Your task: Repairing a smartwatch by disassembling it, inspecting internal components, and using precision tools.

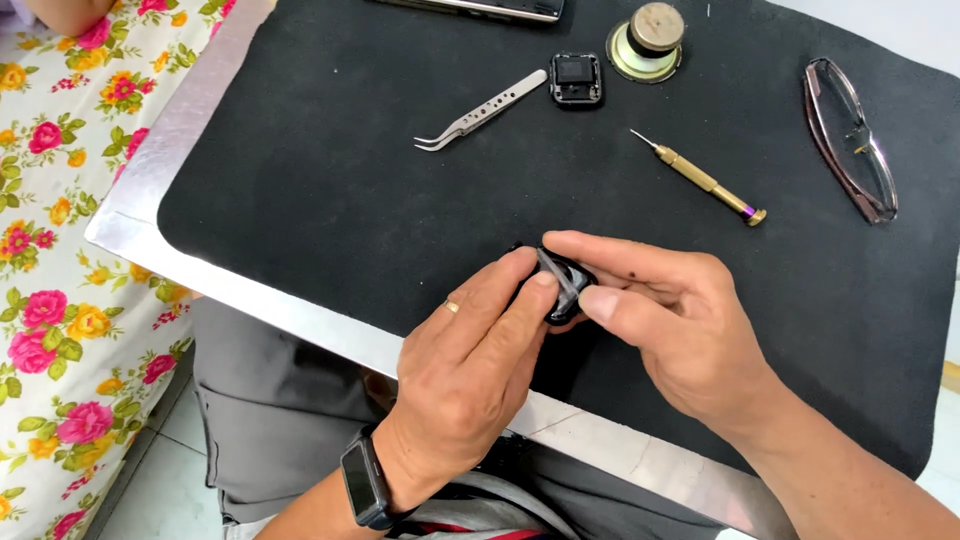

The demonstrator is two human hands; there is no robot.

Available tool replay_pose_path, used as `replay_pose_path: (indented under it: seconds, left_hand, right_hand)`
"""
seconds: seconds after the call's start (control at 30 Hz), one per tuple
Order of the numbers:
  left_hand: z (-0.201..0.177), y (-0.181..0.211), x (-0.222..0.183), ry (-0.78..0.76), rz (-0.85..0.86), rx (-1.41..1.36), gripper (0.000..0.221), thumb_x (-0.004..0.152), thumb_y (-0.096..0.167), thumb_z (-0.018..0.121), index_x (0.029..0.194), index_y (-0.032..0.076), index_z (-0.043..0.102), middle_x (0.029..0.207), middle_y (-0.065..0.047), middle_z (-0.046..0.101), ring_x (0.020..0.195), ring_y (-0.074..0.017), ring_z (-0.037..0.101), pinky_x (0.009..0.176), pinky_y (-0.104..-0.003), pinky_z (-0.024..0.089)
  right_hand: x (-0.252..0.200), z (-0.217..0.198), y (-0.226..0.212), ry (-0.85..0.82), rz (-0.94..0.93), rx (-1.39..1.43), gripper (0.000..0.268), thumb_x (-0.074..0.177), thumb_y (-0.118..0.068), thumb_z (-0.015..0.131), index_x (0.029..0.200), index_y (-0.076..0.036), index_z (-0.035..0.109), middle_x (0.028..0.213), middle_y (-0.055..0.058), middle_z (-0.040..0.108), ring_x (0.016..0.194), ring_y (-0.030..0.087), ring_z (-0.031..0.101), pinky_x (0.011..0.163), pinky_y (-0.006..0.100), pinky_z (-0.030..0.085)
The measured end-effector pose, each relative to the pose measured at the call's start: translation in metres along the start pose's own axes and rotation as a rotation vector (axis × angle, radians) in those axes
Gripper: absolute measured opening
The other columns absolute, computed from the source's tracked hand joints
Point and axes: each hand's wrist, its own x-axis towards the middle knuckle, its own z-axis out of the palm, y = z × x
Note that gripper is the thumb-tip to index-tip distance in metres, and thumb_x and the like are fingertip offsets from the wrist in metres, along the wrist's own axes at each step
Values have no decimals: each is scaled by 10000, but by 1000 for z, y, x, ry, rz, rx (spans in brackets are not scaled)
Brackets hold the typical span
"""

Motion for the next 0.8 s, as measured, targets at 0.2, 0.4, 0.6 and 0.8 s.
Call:
replay_pose_path:
  seconds: [0.2, 0.4, 0.6, 0.8]
  left_hand:
    - [2, 1, 2, 48, 60, 96, 253, 981, -90, 764, 1208, -43, 664, 1200, -244, 706, 1052, -350, 799, 938, -403, 728]
    - [-3, 2, 9, 64, -9, 17, 199, 976, -59, 743, 1162, -62, 672, 1164, -289, 703, 1021, -388, 789, 905, -425, 718]
    - [-4, 0, 5, 68, 45, -41, 279, 989, -88, 731, 1237, -88, 604, 1258, -310, 641, 1155, -422, 750, 1042, -504, 706]
    - [-3, 1, 5, 71, 36, -53, 299, 966, -84, 768, 1217, -105, 608, 1254, -326, 636, 1139, -454, 754, 1025, -481, 707]
  right_hand:
    - [-4, -3, 0, 22, 1, -88, 484, 863, 10, 577, 1341, 40, 643, 1294, 133, 738, 1239, 175, 669, 1095, 289, 516]
    - [-5, -2, 0, -103, -85, 2, 538, 914, -52, 590, 1435, 71, 543, 1281, 170, 707, 1174, 221, 674, 1030, 327, 543]
    - [-7, -4, -2, -123, -112, -55, 676, 848, 25, 646, 1497, 48, 458, 1357, 166, 669, 1227, 240, 669, 1073, 337, 544]
    - [-6, -7, -3, -97, -132, -145, 629, 869, 46, 654, 1479, 49, 503, 1245, 139, 720, 1100, 173, 690, 1006, 269, 542]
